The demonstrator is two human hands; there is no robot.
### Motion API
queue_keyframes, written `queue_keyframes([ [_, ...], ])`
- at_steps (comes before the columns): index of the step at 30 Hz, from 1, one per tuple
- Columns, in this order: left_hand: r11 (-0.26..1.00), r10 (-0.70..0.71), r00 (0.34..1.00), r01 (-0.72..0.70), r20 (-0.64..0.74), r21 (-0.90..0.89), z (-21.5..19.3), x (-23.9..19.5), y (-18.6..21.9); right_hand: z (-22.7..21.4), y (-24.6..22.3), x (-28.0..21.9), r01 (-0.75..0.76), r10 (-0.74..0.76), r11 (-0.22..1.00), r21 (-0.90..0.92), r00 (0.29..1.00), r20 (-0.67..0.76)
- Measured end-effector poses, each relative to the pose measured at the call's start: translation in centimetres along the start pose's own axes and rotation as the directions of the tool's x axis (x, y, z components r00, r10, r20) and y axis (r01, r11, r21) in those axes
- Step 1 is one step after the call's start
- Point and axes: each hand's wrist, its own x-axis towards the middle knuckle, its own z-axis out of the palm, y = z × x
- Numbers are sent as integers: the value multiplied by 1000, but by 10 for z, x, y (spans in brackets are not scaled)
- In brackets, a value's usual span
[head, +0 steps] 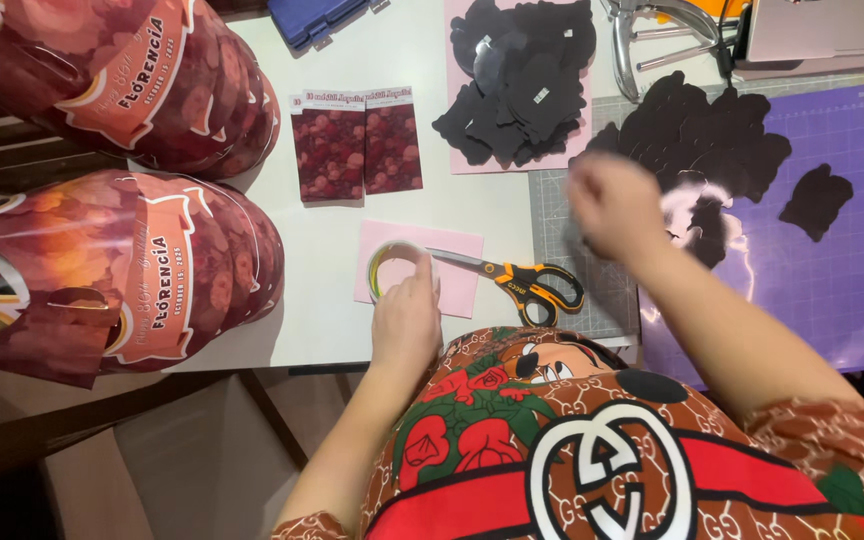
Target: The person repeatedly cuts small strips of tape with scissors and sticks them onto black paper cutouts on a white table. The person handles the tape roll, scissors, and cutouts one at a time, placing each labeled cutout back on the table.
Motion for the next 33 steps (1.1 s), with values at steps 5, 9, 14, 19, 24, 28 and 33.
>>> queue_keyframes([
  [5, 656, -321, 901, 434, 292, -618, -94, 48, 14, -9, -38, -87, 352, -227, 925, -140, 810, 541],
  [9, 411, -382, 838, 531, 389, -741, -80, 48, 10, 14, -36, -111, 460, -298, 829, -319, 845, 443],
  [14, -107, -251, 824, 497, 507, -861, -69, 49, 14, -3, -65, -77, 79, 152, 965, -249, 604, 783],
  [19, -231, -158, 837, 485, 525, -843, -69, 39, 7, -55, -37, -56, -613, 116, 713, 340, 582, 805],
  [24, -223, -34, 834, 531, 551, -818, -102, 44, 18, -110, -20, -41, -823, -189, 410, 393, 344, 920],
  [28, -183, 15, 812, 575, 583, -797, -110, 48, 25, -127, -30, -28, -734, -172, 584, 346, 304, 937],
  [33, -119, 56, 799, 601, 599, -790, -117, 48, 28, -127, -26, -21, -681, -190, 632, 371, 328, 925],
])
